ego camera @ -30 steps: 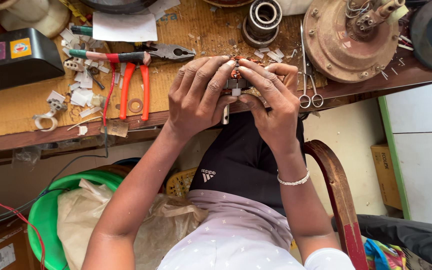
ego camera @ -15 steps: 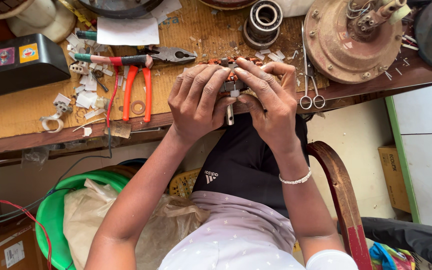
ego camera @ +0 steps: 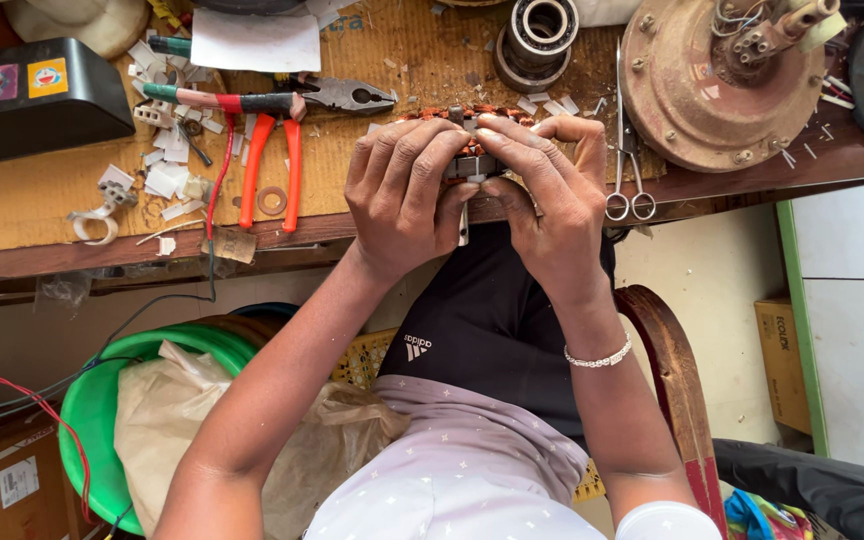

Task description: The person inserts small white plastic spacers into the slots of a copper-wound motor armature. They repeatedly pick up spacers, cut them with scissors, and press them into place between the copper windings.

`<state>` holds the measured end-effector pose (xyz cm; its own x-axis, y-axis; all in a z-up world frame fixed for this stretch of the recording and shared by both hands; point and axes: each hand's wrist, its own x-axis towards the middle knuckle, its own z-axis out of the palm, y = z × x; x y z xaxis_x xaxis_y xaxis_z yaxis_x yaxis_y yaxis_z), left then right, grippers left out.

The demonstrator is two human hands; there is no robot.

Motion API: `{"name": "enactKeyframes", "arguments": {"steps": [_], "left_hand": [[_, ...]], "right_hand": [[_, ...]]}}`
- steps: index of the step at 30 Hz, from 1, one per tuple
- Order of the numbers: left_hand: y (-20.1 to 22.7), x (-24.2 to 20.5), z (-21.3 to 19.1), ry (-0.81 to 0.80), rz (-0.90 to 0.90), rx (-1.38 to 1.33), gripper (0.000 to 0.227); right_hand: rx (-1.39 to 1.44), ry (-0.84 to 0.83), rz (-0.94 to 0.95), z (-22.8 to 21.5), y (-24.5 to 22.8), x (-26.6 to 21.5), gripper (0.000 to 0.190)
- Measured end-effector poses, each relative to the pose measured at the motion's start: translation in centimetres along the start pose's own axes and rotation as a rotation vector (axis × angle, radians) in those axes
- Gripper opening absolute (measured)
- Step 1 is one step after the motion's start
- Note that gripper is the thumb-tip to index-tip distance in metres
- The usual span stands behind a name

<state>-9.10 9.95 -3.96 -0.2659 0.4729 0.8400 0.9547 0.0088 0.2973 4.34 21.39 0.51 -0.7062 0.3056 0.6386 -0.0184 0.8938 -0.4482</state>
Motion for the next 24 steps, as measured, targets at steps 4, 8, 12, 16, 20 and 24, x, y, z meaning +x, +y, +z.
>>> {"name": "enactKeyframes", "arguments": {"steps": [4, 8, 12, 16, 20, 24], "left_hand": [[0.8, 0.2, 0.6, 0.024, -0.052, -0.011, 0.03], [1.2, 0.3, 1.1, 0.024, -0.059, -0.003, 0.029], [1.1, 0.0, 1.2, 0.016, -0.072, -0.015, 0.029], [1.4, 0.0, 1.3, 0.028, -0.101, -0.023, 0.029], [1.5, 0.6, 0.8, 0.071, -0.107, -0.046, 0.031], [1.5, -0.6, -1.2, -0.003, -0.143, -0.043, 0.049]], "right_hand": [[0.025, -0.007, 0.043, -0.4, -0.3, 0.2, 0.034], [0.033, -0.022, 0.089, -1.0, -0.5, 0.4, 0.035], [0.055, -0.043, 0.111, -1.2, -0.6, 0.8, 0.032], [0.106, -0.079, 0.153, -1.2, -0.3, 0.7, 0.03], [0.057, -0.142, 0.127, -1.1, -0.2, 0.9, 0.035], [0.083, -0.126, 0.135, -1.3, -0.4, 0.9, 0.038]]}}
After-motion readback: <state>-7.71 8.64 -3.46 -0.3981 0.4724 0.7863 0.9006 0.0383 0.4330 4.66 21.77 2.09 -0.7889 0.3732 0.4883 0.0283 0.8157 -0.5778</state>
